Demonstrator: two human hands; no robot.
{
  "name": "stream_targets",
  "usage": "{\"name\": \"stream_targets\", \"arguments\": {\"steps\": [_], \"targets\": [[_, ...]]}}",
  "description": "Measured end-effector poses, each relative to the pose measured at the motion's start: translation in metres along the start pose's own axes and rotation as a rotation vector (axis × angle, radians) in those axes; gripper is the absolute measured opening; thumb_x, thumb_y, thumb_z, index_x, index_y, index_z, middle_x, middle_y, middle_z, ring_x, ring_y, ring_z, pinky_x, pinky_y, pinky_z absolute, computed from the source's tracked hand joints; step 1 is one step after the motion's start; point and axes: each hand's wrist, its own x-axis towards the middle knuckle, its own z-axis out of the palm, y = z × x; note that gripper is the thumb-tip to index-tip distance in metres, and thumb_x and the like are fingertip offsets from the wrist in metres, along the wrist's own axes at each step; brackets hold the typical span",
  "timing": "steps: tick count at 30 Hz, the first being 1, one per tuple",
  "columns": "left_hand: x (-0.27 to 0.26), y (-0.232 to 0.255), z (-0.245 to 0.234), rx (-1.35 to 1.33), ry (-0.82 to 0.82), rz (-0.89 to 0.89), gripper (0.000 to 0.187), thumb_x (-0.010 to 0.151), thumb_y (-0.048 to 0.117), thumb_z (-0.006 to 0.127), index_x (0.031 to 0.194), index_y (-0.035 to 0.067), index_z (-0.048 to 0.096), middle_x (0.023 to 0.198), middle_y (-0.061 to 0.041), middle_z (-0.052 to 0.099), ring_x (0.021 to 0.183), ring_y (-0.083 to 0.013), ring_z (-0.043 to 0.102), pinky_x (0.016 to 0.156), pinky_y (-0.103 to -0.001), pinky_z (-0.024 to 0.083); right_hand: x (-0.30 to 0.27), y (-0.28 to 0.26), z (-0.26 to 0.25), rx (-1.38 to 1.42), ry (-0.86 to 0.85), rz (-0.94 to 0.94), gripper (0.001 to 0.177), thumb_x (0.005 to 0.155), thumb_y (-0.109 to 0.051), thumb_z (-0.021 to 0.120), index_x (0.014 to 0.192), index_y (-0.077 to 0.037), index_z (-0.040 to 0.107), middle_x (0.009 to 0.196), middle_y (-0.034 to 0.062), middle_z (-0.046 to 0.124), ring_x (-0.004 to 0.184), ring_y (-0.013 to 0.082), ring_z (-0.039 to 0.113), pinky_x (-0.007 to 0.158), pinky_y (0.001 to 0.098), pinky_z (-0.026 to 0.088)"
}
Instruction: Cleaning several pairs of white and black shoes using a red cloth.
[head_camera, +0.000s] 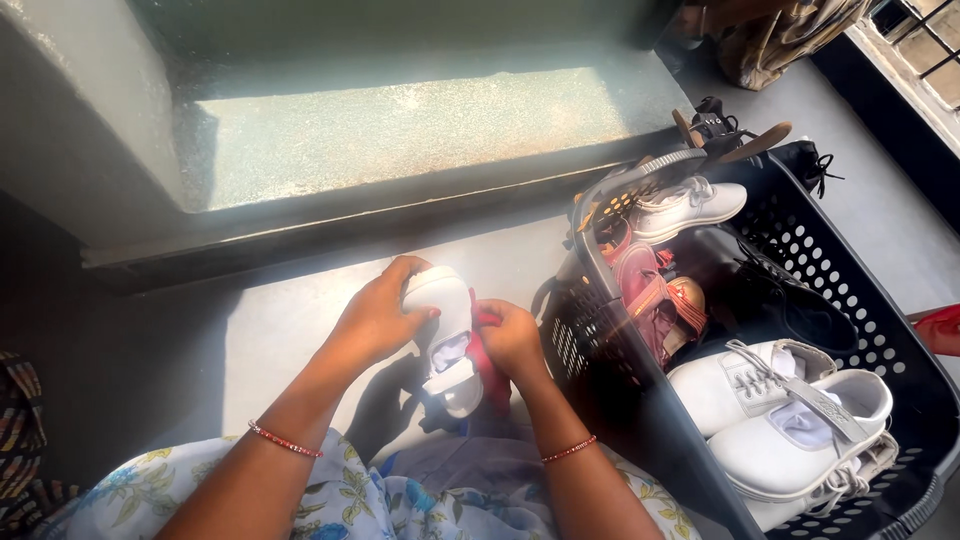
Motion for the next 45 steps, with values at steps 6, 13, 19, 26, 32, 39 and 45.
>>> {"name": "stream_targets", "arguments": {"steps": [6,13,19,26,32,39,45], "targets": [[0.009,-0.017,-0.001,-0.029,0.105,0.073,0.04,0.082,0.014,0.075,0.12,0.011,0.063,0.11,-0.013,0.075,0.102,-0.0296,0.072,0.088,-0.04,0.055,-0.027,-0.047,-0.005,0.07,0.014,-0.408,0.031,0.072,0.008,0.064,0.098,-0.001,0.08,0.101,0.0113,0.074,0.098,0.0209,0.071,0.089,0.0295,0.055],[0.012,-0.017,-0.012,-0.113,0.272,0.197,0.033,0.085,0.006,0.067,0.118,0.009,0.068,0.11,-0.013,0.075,0.102,-0.0288,0.074,0.087,-0.038,0.056,0.012,0.041,0.021,0.169,-0.076,-0.24,0.032,0.071,0.011,0.057,0.096,0.0,0.076,0.099,0.0123,0.075,0.092,0.0235,0.071,0.084,0.0337,0.057],[0.006,-0.014,-0.033,0.067,0.331,0.054,0.04,0.082,0.013,0.076,0.121,0.009,0.066,0.112,-0.016,0.072,0.103,-0.0355,0.07,0.088,-0.044,0.053,0.016,0.049,0.031,-0.185,-0.028,-0.213,0.041,0.073,0.011,0.052,0.105,0.002,0.075,0.102,0.014,0.076,0.097,0.0263,0.073,0.088,0.0356,0.057],[0.011,-0.018,-0.045,0.359,0.338,-0.034,0.046,0.085,0.016,0.076,0.128,0.006,0.062,0.111,-0.021,0.071,0.102,-0.0399,0.069,0.087,-0.048,0.053,-0.008,0.022,0.054,0.21,0.081,-0.517,0.066,0.08,0.012,0.046,0.144,0.001,0.051,0.139,0.0217,0.059,0.128,0.0344,0.058,0.108,0.0401,0.044],[0.01,-0.023,-0.038,0.401,0.354,0.01,0.043,0.088,0.018,0.075,0.127,0.004,0.061,0.111,-0.022,0.071,0.1,-0.0416,0.069,0.085,-0.049,0.054,0.002,0.052,0.056,-0.133,-0.117,-0.394,0.069,0.073,0.011,0.039,0.138,-0.004,0.058,0.136,0.021,0.062,0.129,0.0372,0.057,0.111,0.0395,0.043],[0.016,-0.034,-0.033,0.46,0.407,0.13,0.064,0.083,0.022,0.077,0.138,-0.002,0.055,0.107,-0.024,0.072,0.098,-0.0394,0.07,0.083,-0.047,0.055,0.009,0.07,0.039,-0.392,0.05,-0.303,0.051,0.079,0.008,0.047,0.124,-0.005,0.069,0.133,0.0192,0.066,0.126,0.0387,0.063,0.109,0.0409,0.048],[0.014,-0.023,-0.03,0.431,0.394,0.149,0.066,0.082,0.032,0.081,0.137,0.0,0.06,0.099,-0.024,0.072,0.09,-0.0399,0.071,0.077,-0.046,0.057,-0.028,-0.014,0.044,-0.25,0.25,-0.748,0.053,0.079,0.009,0.059,0.13,0.0,0.065,0.144,0.023,0.057,0.137,0.0428,0.054,0.108,0.044,0.048]]}}
